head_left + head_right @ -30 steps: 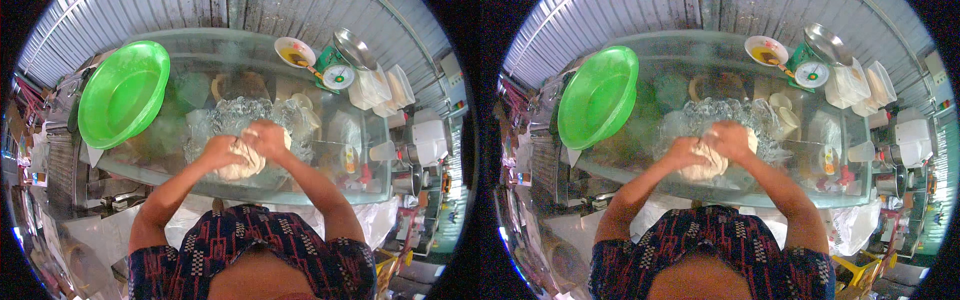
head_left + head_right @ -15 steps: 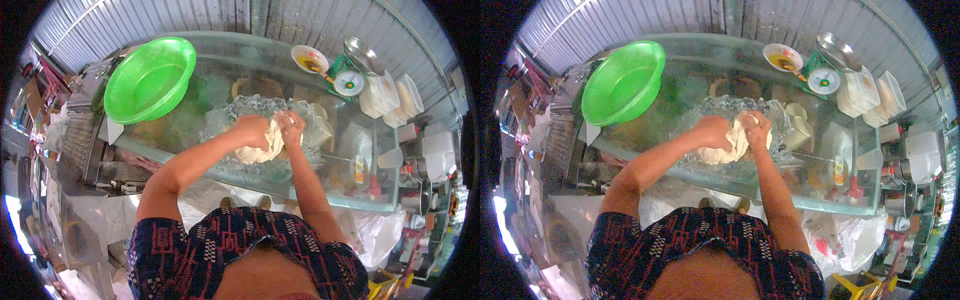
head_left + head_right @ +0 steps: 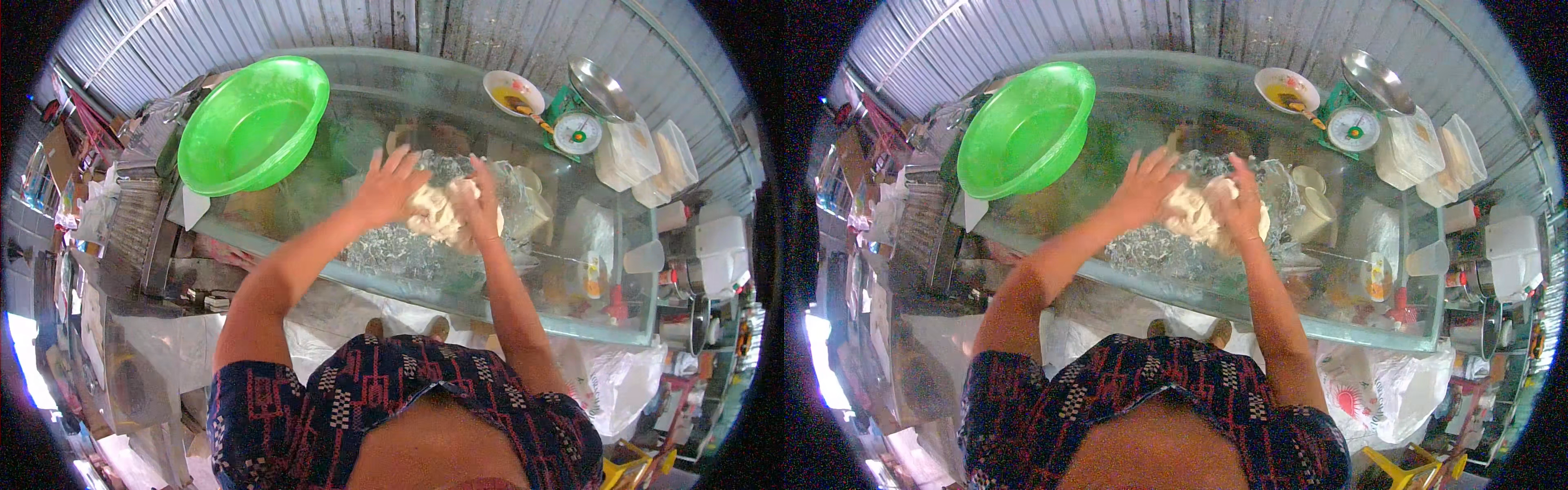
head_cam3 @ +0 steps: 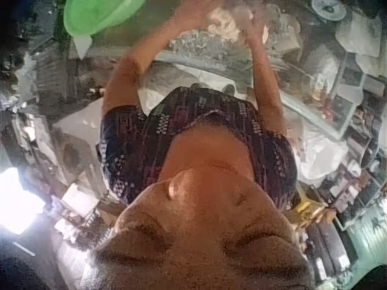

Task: Manually knead a large piece of dough on a glass tabletop.

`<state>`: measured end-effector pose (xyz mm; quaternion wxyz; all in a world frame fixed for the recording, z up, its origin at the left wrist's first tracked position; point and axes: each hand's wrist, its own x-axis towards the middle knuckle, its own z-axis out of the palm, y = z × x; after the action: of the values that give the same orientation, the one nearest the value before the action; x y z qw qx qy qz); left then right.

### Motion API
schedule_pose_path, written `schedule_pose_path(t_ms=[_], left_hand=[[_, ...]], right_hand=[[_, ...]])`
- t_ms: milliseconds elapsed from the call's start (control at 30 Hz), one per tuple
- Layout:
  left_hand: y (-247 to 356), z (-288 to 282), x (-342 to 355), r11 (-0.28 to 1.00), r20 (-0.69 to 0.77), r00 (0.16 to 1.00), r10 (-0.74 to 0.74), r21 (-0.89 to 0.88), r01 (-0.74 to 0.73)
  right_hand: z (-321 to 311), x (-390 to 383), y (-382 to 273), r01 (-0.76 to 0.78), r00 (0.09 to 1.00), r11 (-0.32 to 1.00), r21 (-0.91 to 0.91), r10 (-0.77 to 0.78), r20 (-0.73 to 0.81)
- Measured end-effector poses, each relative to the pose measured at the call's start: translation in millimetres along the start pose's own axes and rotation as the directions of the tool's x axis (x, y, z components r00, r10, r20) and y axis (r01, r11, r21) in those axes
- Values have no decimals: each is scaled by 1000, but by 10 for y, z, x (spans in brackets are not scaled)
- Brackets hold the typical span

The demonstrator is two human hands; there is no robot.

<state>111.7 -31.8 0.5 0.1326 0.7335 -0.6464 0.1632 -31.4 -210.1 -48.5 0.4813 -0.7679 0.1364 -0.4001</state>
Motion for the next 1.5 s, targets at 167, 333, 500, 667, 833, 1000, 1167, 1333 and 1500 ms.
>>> schedule_pose_path(t_ms=[167,333,500,667,833,1000,1167,1333,1500], left_hand=[[371,-2,-656,938,34,969,-243,-247,244],[437,-354,-976,909,252,936,-247,-273,314],[179,-675,-421,736,295,836,-463,-398,548],[92,-25,-258,890,264,946,-187,-362,277],[-52,179,-151,913,270,962,32,-399,82],[-259,464,-31,797,183,982,52,-600,70],[-287,436,174,691,356,907,-223,-599,405],[-106,402,125,566,193,848,-493,-669,482],[142,224,-345,710,-75,904,-420,-647,276]], right_hand=[[-72,-264,-591,369,920,799,-475,-242,307],[-180,-682,-767,492,841,699,-519,-228,490],[32,-663,-626,474,876,747,-466,-349,332],[84,-481,-566,499,857,751,-433,-351,379],[118,-115,-427,448,872,780,-437,-275,404],[277,185,-271,283,928,825,-488,-106,358],[466,455,-214,-69,916,773,-630,300,268],[459,458,-163,-229,891,741,-631,420,170],[500,52,-139,5,989,748,-664,95,114]])
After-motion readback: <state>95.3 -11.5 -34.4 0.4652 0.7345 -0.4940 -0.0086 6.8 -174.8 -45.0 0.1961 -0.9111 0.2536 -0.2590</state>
